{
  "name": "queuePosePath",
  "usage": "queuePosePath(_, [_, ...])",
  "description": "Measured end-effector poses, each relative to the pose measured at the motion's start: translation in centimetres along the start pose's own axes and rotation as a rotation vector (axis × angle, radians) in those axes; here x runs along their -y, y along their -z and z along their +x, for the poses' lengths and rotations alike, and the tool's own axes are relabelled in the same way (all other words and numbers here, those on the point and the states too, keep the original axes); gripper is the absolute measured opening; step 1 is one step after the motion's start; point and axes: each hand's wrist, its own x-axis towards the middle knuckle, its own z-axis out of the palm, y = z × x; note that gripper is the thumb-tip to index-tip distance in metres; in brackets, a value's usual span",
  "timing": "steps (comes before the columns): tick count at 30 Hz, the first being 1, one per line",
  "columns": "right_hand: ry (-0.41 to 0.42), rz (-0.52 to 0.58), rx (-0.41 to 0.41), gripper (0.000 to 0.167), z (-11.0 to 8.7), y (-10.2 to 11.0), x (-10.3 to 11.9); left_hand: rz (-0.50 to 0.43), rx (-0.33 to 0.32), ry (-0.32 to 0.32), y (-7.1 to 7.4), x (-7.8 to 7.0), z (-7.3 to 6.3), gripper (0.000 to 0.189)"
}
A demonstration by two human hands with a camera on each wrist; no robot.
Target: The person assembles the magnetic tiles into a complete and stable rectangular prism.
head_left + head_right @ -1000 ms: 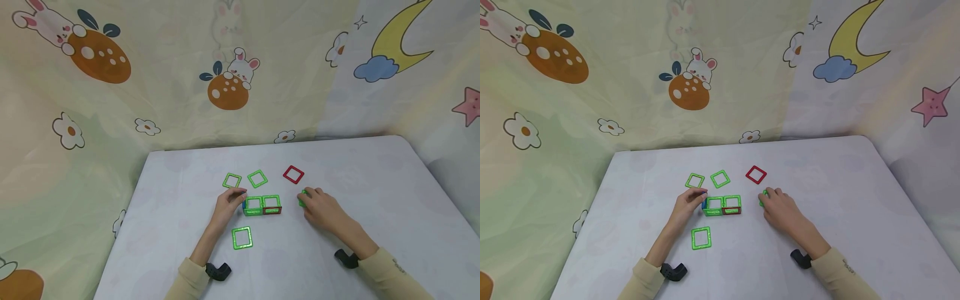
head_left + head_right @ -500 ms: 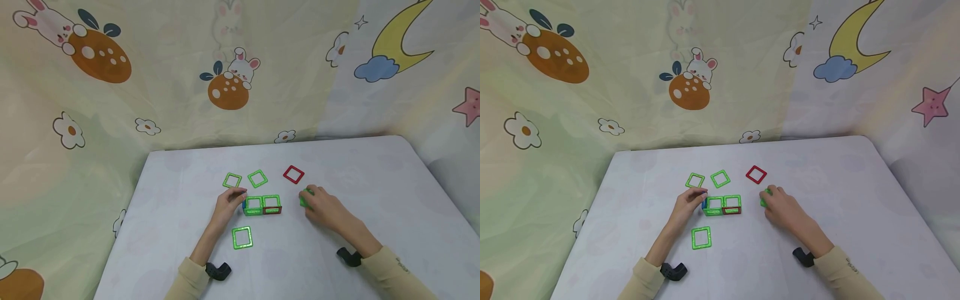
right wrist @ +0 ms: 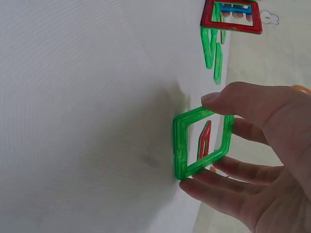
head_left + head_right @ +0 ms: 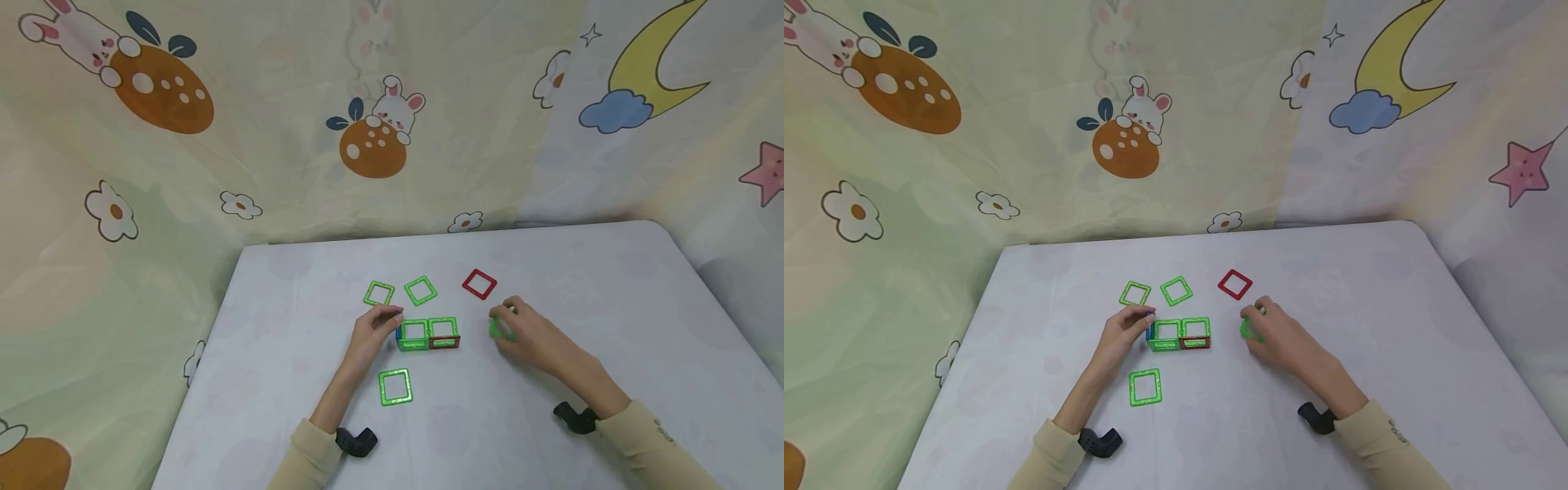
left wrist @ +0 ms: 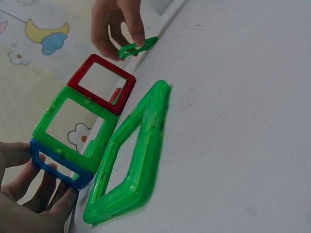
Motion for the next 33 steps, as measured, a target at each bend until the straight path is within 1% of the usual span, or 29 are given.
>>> queuePosePath(6, [0.008, 0.044, -0.013, 0.043, 0.0, -0.1, -0.2, -0.008, 0.001, -0.004, 0.0, 0.0, 0.0, 0.037])
queuePosePath(10, [0.013, 0.093, -0.020, 0.041, 0.2, -0.4, -0.3, -0.009, 0.000, -0.005, 0.0, 0.0, 0.0, 0.037])
queuePosePath(17, [0.069, 0.143, -0.060, 0.045, 0.6, -0.9, -0.4, -0.010, 0.000, 0.000, 0.0, 0.1, 0.1, 0.036])
queuePosePath(24, [0.085, 0.236, -0.040, 0.042, 1.0, -1.1, -0.2, -0.009, -0.003, 0.004, 0.0, 0.1, 0.2, 0.036])
queuePosePath(29, [0.099, 0.270, -0.042, 0.042, 1.2, -1.4, -0.3, -0.012, -0.003, -0.002, 0.0, 0.1, 0.1, 0.037])
queuePosePath(33, [0.145, 0.295, -0.057, 0.042, 1.2, -1.7, -0.4, -0.013, -0.002, -0.008, -0.1, 0.1, 0.0, 0.037])
